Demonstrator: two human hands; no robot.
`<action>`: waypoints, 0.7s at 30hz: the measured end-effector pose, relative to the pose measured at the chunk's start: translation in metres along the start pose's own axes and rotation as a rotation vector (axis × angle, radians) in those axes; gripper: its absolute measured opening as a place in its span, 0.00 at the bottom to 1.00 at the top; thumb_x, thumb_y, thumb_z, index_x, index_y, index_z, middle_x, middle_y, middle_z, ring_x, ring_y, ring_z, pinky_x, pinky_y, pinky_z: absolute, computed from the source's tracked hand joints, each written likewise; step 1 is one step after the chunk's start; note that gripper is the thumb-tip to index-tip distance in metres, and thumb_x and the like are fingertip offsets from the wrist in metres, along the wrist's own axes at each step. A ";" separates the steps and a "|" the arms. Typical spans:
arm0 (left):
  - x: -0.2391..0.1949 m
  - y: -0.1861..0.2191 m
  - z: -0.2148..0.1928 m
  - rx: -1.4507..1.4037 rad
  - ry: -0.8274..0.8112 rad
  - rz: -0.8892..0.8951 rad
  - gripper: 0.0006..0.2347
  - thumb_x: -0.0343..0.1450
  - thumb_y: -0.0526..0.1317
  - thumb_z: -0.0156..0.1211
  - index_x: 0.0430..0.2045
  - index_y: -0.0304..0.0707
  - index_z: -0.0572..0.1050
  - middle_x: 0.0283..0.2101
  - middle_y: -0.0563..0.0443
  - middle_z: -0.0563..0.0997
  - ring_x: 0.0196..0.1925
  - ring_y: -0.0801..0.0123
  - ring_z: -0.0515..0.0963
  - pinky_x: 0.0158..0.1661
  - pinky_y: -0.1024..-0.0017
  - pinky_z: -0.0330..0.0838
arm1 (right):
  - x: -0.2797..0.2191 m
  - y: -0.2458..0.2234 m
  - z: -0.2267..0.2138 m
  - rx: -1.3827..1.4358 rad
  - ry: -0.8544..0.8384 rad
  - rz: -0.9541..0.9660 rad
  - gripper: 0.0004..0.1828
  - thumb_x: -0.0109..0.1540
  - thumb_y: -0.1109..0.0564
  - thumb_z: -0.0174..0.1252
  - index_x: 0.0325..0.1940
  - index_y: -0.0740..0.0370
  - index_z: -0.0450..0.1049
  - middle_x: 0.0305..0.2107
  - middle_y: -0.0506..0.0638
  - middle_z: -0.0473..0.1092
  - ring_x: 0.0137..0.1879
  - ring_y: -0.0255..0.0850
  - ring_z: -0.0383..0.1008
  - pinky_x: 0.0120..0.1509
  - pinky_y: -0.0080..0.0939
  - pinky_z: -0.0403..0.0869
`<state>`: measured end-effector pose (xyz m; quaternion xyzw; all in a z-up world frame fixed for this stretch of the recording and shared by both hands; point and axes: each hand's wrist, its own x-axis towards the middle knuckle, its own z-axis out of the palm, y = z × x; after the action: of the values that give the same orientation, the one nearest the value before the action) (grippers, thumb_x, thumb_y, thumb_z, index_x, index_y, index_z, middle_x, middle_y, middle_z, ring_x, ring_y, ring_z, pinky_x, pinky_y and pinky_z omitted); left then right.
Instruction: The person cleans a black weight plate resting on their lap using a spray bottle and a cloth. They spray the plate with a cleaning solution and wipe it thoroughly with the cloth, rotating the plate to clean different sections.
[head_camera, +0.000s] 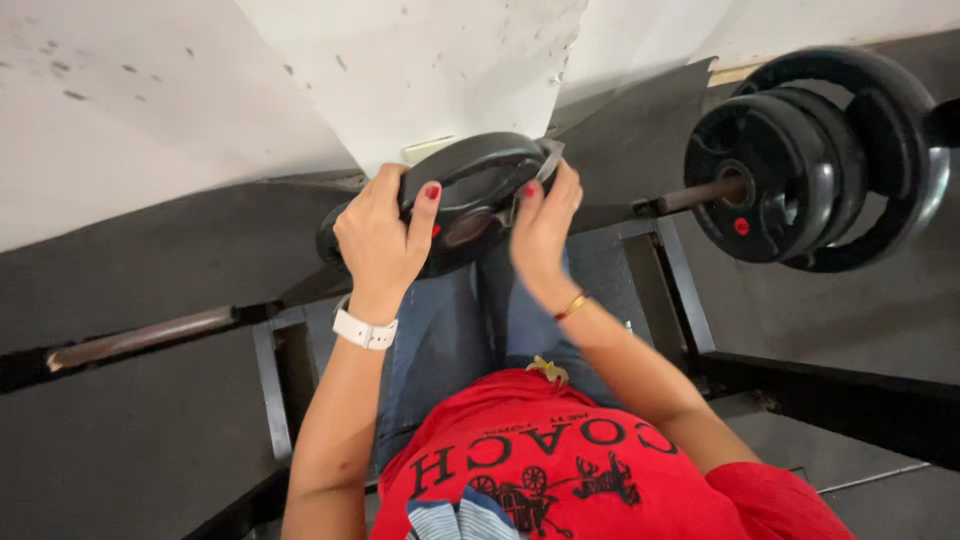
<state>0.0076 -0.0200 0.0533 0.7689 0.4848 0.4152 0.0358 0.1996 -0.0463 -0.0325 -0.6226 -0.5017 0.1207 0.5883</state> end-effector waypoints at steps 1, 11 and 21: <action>0.000 0.000 0.000 -0.002 0.008 0.007 0.19 0.77 0.60 0.50 0.37 0.44 0.75 0.24 0.47 0.76 0.28 0.49 0.82 0.29 0.61 0.74 | -0.013 0.000 0.010 -0.156 0.067 -0.070 0.21 0.73 0.59 0.39 0.67 0.74 0.55 0.55 0.71 0.59 0.60 0.71 0.62 0.69 0.66 0.60; 0.006 -0.001 -0.002 -0.016 0.002 -0.011 0.19 0.77 0.60 0.50 0.39 0.43 0.75 0.26 0.43 0.78 0.32 0.44 0.83 0.32 0.55 0.76 | -0.035 -0.007 0.017 -0.876 0.087 -0.764 0.17 0.69 0.56 0.47 0.57 0.52 0.77 0.55 0.63 0.69 0.57 0.68 0.65 0.58 0.77 0.61; -0.001 0.007 0.003 0.063 0.056 -0.018 0.22 0.77 0.62 0.48 0.39 0.41 0.76 0.27 0.47 0.78 0.28 0.49 0.83 0.28 0.61 0.76 | -0.008 -0.047 0.017 -0.770 -0.075 -0.655 0.22 0.62 0.64 0.39 0.50 0.52 0.76 0.44 0.45 0.69 0.50 0.53 0.63 0.50 0.61 0.62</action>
<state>0.0144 -0.0240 0.0539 0.7534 0.5054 0.4207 0.0019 0.1602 -0.0514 -0.0003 -0.5994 -0.6996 -0.2416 0.3048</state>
